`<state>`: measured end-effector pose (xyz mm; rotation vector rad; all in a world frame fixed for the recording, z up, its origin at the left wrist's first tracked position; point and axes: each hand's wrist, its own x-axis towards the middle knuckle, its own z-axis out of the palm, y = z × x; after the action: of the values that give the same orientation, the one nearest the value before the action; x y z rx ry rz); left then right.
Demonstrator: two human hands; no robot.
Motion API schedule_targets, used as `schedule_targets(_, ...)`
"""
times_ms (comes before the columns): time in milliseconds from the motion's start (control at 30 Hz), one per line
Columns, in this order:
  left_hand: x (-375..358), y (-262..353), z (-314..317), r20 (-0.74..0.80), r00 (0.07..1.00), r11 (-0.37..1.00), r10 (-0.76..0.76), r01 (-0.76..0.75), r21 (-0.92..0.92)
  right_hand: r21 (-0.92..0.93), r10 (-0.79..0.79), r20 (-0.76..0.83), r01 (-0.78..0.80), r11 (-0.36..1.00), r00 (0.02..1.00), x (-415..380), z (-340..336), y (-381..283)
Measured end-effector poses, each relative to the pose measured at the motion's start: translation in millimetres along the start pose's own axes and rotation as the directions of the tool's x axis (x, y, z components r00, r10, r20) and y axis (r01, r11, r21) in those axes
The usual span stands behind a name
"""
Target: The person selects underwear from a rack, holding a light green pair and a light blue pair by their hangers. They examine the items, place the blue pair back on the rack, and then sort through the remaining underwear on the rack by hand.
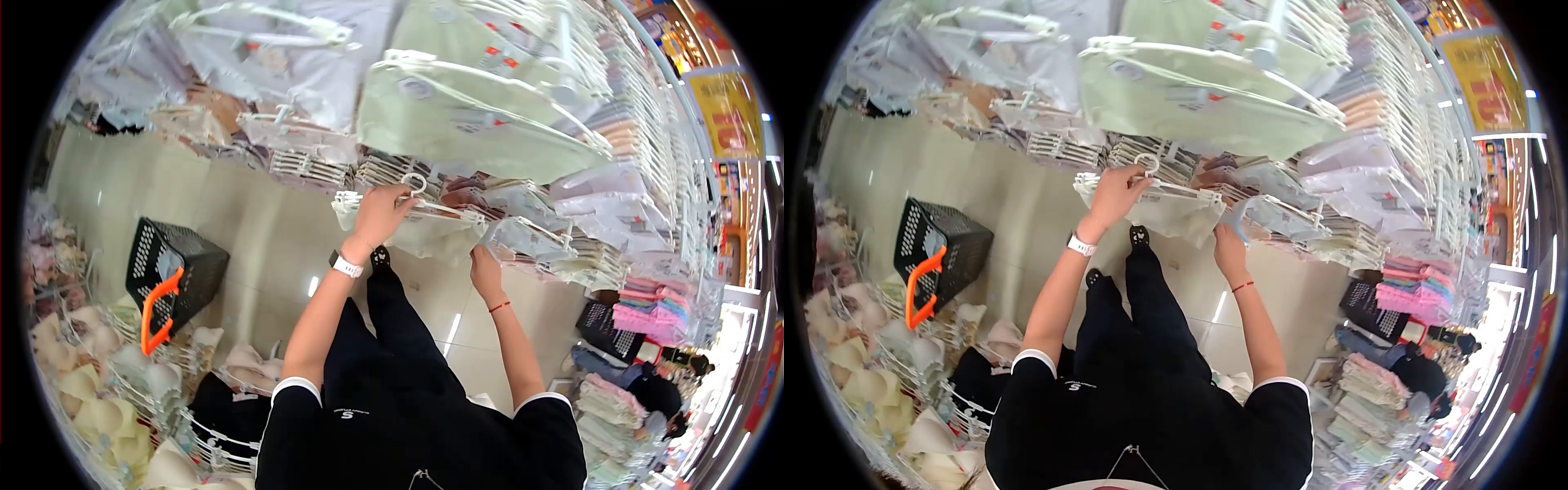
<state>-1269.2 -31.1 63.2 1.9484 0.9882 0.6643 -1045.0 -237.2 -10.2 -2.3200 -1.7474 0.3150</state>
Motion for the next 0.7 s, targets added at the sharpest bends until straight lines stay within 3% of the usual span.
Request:
schedule_targets(133, 34.1, -5.7, 36.2, -0.084, 0.996, 1.0, 0.026, -0.025, 0.013, 0.126, 0.045, -0.052, -0.038, 0.991, 0.998, -37.9, 9.1, 11.5)
schedule_targets(267, 57.3, -3.7, 49.2, 0.098, 0.991, 0.996, -0.088, 0.084, 0.038, 0.201, 0.141, -0.022, -0.134, 0.97, 0.99, -70.1, 21.5, 14.9)
schedule_targets(367, 60.6, -7.1, 62.7, 0.079, 0.996, 0.998, -0.039, 0.035, 0.056, 0.275, 0.212, -0.032, -0.195, 0.942, 0.977, -90.3, 31.0, 13.4)
schedule_targets(400, 64.0, -20.7, 72.5, 0.026, 0.999, 0.998, 0.042, -0.043, 0.04, 0.297, 0.23, -0.042, -0.208, 0.932, 0.972, -94.7, 32.9, 12.9)
schedule_targets(500, 76.9, -19.1, 68.1, 0.127, 0.978, 0.985, -0.166, 0.157, 0.073, 0.29, 0.248, -0.038, -0.226, 0.93, 0.968, -106.4, 37.7, 12.8)
schedule_targets(533, 81.9, -30.1, 69.7, 0.091, 0.991, 0.988, -0.103, 0.091, 0.127, 0.289, 0.242, -0.043, -0.22, 0.932, 0.969, -110.7, 39.3, 13.1)
schedule_targets(633, 94.6, -49.8, 76.4, 0.031, 0.996, 0.987, -0.078, 0.073, 0.141, 0.292, 0.219, -0.061, -0.193, 0.937, 0.974, -119.1, 41.3, 7.7)
schedule_targets(667, 102.1, -67.0, 82.4, 0.034, 0.996, 0.996, -0.087, 0.086, 0.032, 0.294, 0.204, -0.068, -0.176, 0.939, 0.977, -121.9, 38.1, 3.4)
schedule_targets(700, 106.5, -63.7, 80.8, 0.044, 0.998, 0.993, -0.048, 0.043, 0.112, 0.296, 0.188, -0.074, -0.158, 0.942, 0.979, -123.4, 36.4, -0.6)
